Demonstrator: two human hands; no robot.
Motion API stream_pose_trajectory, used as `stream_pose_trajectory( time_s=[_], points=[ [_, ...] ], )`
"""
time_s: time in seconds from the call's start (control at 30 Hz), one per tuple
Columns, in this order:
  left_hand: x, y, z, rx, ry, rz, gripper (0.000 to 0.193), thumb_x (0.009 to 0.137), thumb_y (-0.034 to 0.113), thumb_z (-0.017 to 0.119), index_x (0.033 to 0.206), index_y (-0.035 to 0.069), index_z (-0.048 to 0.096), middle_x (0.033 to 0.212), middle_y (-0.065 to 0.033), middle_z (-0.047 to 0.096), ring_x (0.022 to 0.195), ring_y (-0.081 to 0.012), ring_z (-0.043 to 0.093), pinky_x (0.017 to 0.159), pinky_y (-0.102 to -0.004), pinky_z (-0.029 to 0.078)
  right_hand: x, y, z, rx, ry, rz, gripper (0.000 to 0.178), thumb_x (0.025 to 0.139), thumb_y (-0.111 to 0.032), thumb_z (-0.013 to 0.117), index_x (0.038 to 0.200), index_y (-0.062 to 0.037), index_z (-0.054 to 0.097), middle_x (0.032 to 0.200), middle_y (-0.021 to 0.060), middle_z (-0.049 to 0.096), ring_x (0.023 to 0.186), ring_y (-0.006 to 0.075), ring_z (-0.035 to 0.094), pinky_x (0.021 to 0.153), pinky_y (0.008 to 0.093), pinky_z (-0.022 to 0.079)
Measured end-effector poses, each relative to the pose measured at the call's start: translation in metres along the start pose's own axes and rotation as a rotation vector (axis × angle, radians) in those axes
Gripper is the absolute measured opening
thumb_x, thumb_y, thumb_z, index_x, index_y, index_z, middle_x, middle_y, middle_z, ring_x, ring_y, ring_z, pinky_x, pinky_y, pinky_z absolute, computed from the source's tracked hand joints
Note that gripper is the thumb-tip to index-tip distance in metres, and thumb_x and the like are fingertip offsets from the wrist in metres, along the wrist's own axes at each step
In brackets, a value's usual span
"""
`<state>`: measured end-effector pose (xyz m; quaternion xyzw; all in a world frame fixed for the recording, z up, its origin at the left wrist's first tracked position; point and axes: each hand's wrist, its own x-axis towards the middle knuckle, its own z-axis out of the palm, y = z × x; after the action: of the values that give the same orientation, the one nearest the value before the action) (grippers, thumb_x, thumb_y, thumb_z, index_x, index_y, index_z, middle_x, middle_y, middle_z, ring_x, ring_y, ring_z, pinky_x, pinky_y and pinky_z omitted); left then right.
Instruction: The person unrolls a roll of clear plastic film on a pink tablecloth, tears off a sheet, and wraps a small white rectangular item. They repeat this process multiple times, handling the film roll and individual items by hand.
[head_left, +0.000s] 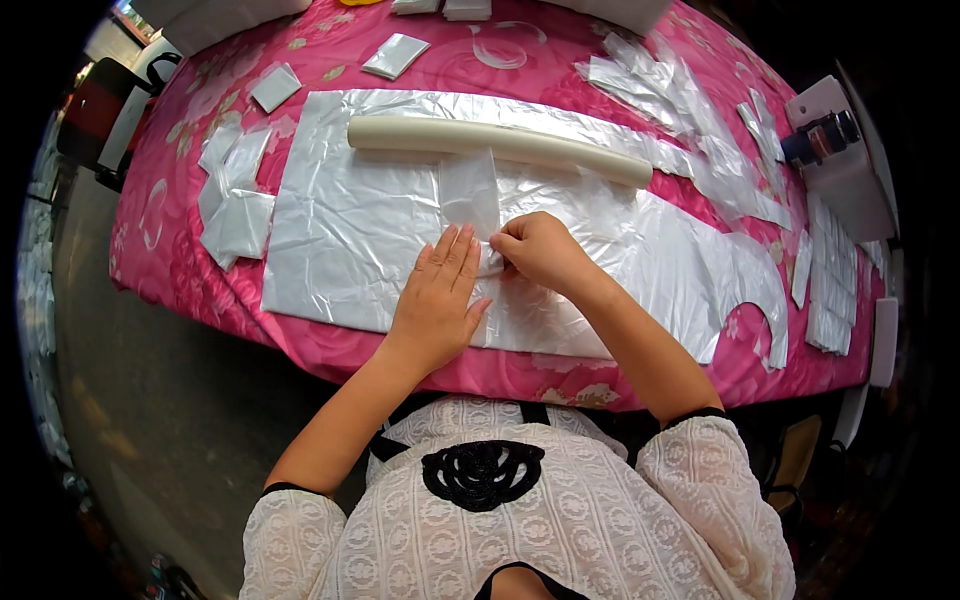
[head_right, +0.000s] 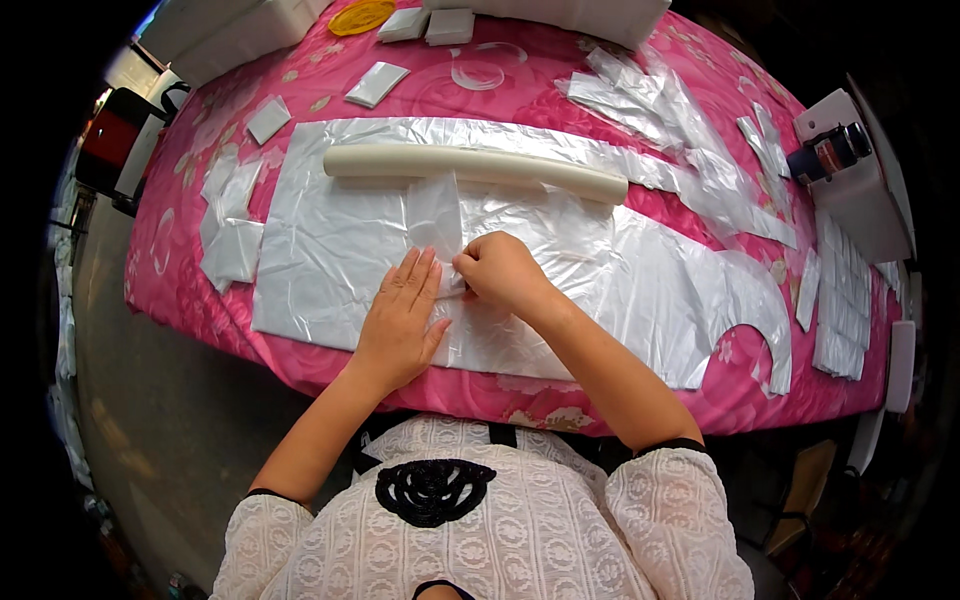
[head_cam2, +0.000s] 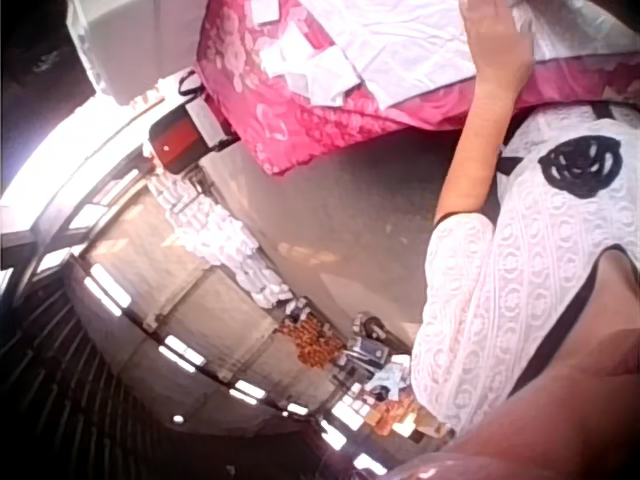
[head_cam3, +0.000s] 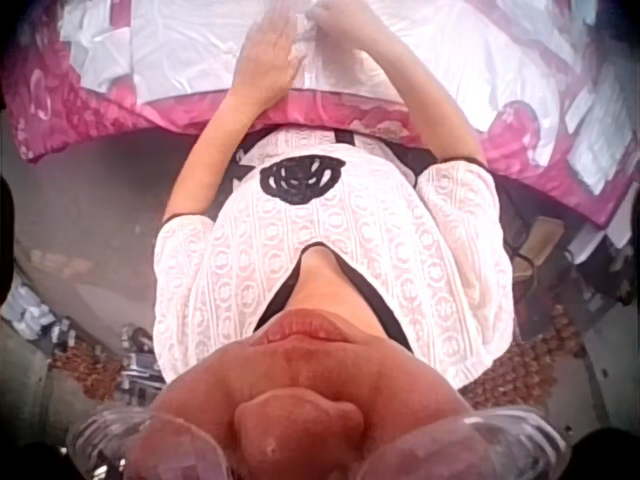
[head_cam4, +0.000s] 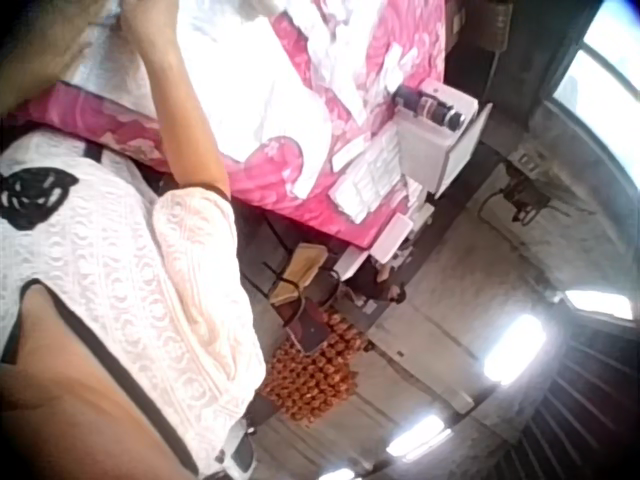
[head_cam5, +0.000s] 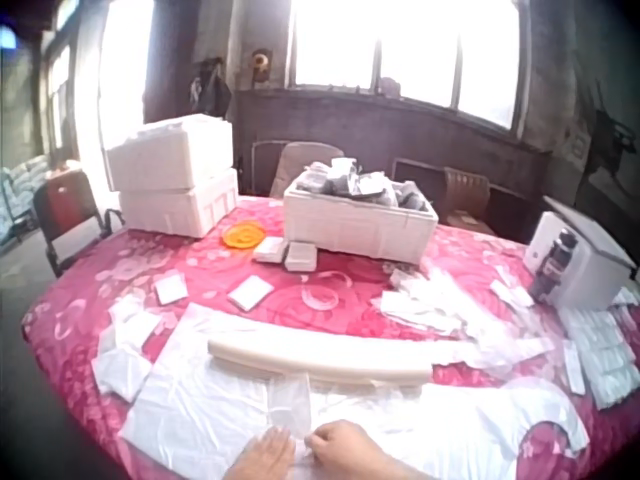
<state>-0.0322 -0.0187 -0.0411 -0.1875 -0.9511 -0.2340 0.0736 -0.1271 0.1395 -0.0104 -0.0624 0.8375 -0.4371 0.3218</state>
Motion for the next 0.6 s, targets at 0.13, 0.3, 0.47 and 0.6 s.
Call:
stream_pose_trajectory(
  time_s=[0.13, 0.3, 0.47, 0.6],
  points=[
    [-0.002, 0.005, 0.006, 0.109, -0.142, -0.091, 0.067, 0.085, 0.03, 0.051, 0.137, -0.002, 0.024, 0.146, -0.0176, 0.018, 0.136, -0.0294, 0.017, 0.109, -0.0434, 0.015, -0.007, -0.001, 0.006, 0.068, 0.073, -0.016, 0.022, 0.078, -0.016, 0.059, 0.08, 0.0053, 0.062, 0.064, 0.013, 0.062, 0.056, 0.0215, 0.063, 0.057, 0.0318, 0.049],
    [-0.002, 0.004, 0.007, 0.107, -0.098, -0.093, 0.065, 0.083, 0.027, 0.055, 0.135, -0.003, 0.029, 0.143, -0.0178, 0.025, 0.133, -0.029, 0.024, 0.107, -0.0424, 0.02, -0.02, 0.011, 0.021, -0.396, 0.421, -0.385, 0.053, 0.067, -0.016, 0.073, 0.114, 0.0002, 0.051, 0.107, 0.0187, 0.056, 0.09, 0.0273, 0.059, 0.073, 0.0348, 0.049],
    [0.007, -0.002, 0.001, 0.075, 0.026, -0.032, 0.057, 0.076, 0.016, 0.061, 0.125, -0.005, 0.042, 0.133, -0.018, 0.041, 0.122, -0.0298, 0.041, 0.099, -0.04, 0.033, -0.009, 0.02, 0.004, -0.771, 0.429, -0.867, 0.058, 0.071, -0.015, 0.071, 0.124, -0.0091, 0.048, 0.129, 0.0105, 0.045, 0.114, 0.0306, 0.047, 0.096, 0.0361, 0.04],
    [0.014, -0.004, -0.001, 0.105, 0.057, -0.018, 0.055, 0.069, 0.008, 0.061, 0.12, -0.004, 0.046, 0.127, -0.0166, 0.047, 0.115, -0.0295, 0.047, 0.091, -0.0382, 0.04, 0.01, 0.029, 0.002, -0.642, 0.15, -0.919, 0.047, 0.076, -0.016, 0.065, 0.12, -0.0071, 0.052, 0.126, 0.0095, 0.051, 0.118, 0.0275, 0.046, 0.1, 0.0378, 0.037]
  ],
)
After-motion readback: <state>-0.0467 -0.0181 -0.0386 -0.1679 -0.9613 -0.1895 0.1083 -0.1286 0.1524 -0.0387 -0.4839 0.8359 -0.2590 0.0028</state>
